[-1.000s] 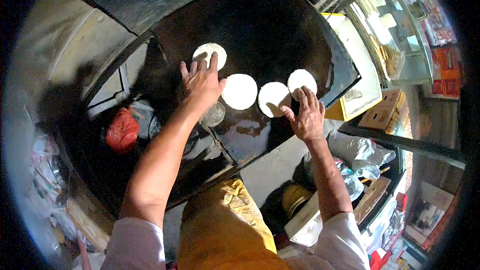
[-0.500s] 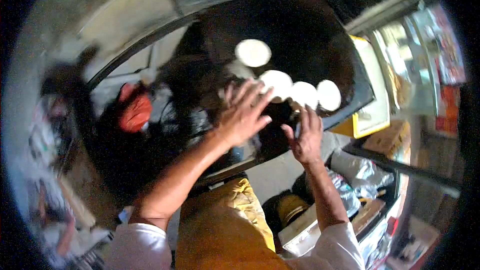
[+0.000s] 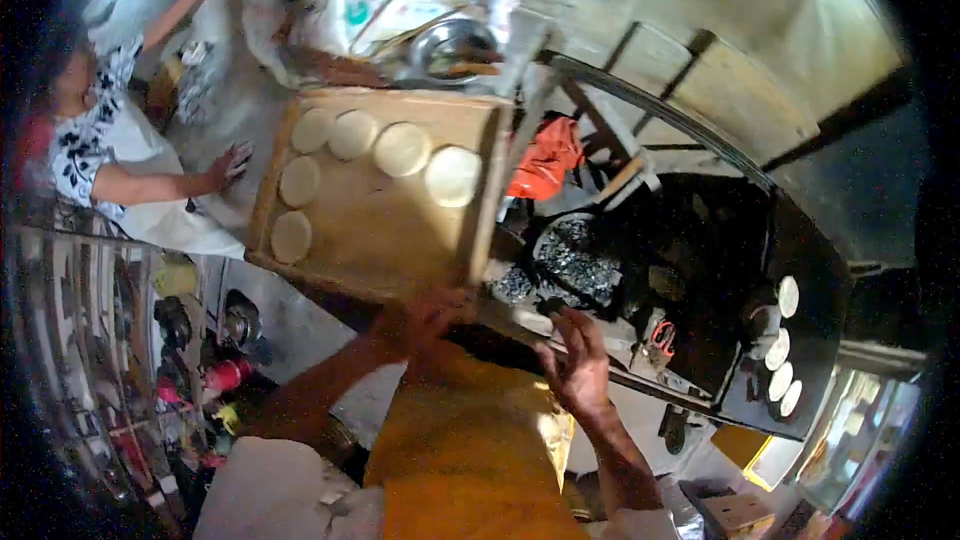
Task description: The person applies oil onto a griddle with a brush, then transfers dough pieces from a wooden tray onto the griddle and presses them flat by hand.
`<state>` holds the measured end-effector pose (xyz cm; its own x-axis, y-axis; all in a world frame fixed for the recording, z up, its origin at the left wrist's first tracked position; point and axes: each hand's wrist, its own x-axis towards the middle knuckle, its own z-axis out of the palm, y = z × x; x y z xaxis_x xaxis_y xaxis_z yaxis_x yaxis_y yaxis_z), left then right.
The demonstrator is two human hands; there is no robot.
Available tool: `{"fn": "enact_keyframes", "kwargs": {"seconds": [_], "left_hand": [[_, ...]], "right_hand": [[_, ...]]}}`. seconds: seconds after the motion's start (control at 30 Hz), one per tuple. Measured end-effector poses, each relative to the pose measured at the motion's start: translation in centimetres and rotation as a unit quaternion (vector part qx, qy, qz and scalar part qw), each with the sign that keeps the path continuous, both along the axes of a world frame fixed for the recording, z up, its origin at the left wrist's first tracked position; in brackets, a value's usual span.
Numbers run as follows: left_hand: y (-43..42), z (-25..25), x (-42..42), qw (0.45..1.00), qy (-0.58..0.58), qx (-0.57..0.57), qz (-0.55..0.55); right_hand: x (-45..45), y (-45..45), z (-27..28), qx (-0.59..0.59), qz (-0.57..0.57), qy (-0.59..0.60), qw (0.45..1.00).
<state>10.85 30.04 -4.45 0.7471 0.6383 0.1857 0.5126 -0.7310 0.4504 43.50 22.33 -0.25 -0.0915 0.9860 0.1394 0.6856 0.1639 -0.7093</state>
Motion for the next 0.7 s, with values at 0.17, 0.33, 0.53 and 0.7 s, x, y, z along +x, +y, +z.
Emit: {"fn": "enact_keyframes", "kwargs": {"seconds": [0.17,0.33,0.53,0.7], "left_hand": [[5.9,4.8,-17.3,0.929,0.238,-0.185,0.213],[10.1,1.6,-26.1,0.962,0.223,0.039,0.153],[13.8,4.7,-26.6,0.970,0.230,0.003,0.075],[15.9,5.5,-27.0,0.965,0.251,0.078,0.000]], "right_hand": [[-10.0,8.3,-6.8,-0.042,0.124,-0.007,0.991],[-16.5,22.0,-3.1,-0.073,0.112,-0.042,0.990],[-19.7,33.1,-6.1,-0.114,0.032,-0.055,0.991],[-22.1,35.6,-5.4,-0.251,-0.097,0.088,0.959]]}}
